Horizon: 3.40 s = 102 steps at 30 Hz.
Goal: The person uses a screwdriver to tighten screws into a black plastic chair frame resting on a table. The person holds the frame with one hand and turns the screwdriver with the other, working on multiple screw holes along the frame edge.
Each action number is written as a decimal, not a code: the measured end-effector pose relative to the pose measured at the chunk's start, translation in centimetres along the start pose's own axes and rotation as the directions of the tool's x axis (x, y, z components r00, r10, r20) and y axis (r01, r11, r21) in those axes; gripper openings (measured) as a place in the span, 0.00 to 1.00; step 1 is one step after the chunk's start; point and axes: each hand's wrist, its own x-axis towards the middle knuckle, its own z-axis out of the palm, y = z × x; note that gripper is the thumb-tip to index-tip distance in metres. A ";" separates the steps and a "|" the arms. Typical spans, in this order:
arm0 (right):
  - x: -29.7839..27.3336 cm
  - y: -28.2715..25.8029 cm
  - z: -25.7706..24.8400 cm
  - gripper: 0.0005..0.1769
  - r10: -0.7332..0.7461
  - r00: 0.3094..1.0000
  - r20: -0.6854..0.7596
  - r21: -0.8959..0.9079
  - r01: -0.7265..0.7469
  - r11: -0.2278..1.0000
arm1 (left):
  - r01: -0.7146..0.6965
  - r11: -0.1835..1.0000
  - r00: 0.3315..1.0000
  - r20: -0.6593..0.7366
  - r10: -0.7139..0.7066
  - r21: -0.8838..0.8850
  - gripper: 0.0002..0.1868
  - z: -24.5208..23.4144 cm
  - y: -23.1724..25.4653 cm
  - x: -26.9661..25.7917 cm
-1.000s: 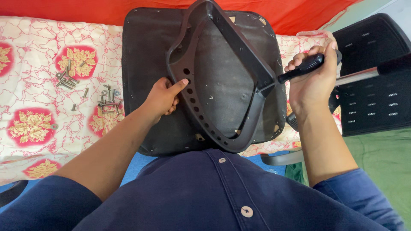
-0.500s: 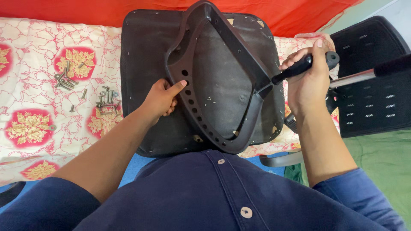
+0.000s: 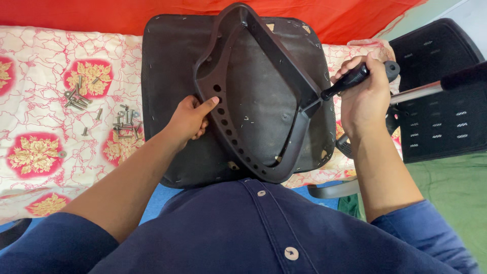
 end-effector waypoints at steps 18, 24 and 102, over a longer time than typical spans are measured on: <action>-0.7 0.4 0.5 0.15 -0.003 0.993 -0.119 0.081 0.013 0.997 | 0.010 1.000 1.000 -0.024 -0.010 -0.006 0.25 0.2 0.0 0.1; -0.9 -0.3 0.0 0.16 -0.002 1.000 -0.014 -0.019 0.002 1.000 | -0.006 1.000 0.999 -0.035 0.006 0.012 0.26 0.3 -0.2 0.1; -0.4 0.4 -0.2 0.17 -0.124 0.985 -0.124 -0.065 0.116 0.991 | 0.018 1.000 1.000 -0.017 -0.018 -0.014 0.24 0.0 0.2 -0.3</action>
